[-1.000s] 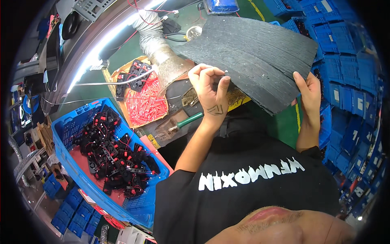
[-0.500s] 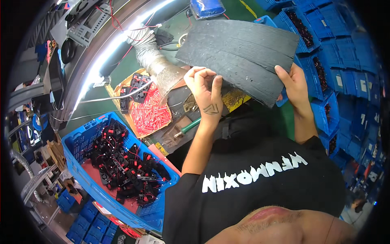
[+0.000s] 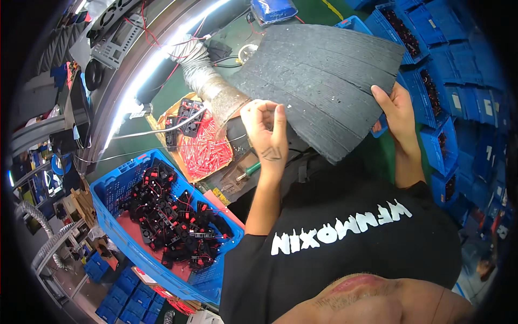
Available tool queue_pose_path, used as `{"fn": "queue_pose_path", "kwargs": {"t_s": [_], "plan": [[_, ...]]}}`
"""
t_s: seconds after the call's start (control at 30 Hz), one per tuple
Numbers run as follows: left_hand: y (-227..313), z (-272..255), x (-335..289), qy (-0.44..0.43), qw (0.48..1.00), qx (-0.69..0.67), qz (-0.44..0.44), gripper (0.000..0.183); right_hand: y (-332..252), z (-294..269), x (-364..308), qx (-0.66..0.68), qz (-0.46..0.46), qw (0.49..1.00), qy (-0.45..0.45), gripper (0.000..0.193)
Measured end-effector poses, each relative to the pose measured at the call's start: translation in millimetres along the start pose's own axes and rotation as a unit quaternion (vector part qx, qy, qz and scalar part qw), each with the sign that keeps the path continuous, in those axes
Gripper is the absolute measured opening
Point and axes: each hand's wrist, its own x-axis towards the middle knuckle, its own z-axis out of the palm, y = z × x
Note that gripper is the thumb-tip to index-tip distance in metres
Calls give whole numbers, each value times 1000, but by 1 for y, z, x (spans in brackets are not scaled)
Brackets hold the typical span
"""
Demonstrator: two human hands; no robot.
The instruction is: Manually assembling and preparing electronic components by stripping and cutting wires on small cooling fans.
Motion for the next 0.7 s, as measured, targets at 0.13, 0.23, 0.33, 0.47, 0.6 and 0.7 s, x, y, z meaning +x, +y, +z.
{"fn": "queue_pose_path", "kwargs": {"t_s": [0.13, 0.23, 0.33, 0.47, 0.6, 0.7], "plan": [[42, -17, 21, -88, 985, 147, 26, 11, -4, 7, -3, -15, 17, 999, 27, 27], [50, -2, 31, -181, 964, 163, 104, 18, -4, 7, -4, -11, 15, 1000, 25, 27], [54, 18, 41, -293, 928, 161, 165, 17, -1, 5, -2, -5, 11, 1000, 13, 27], [57, 30, 47, -291, 905, 211, 226, 16, 0, 6, -2, -2, 7, 1000, 15, 28], [57, 34, 48, -298, 908, 207, 211, 13, 1, 7, -3, 5, 14, 1000, 11, 30], [53, 36, 50, -308, 901, 207, 224, 12, 2, 8, -4, 2, 20, 1000, 21, 30]]}}
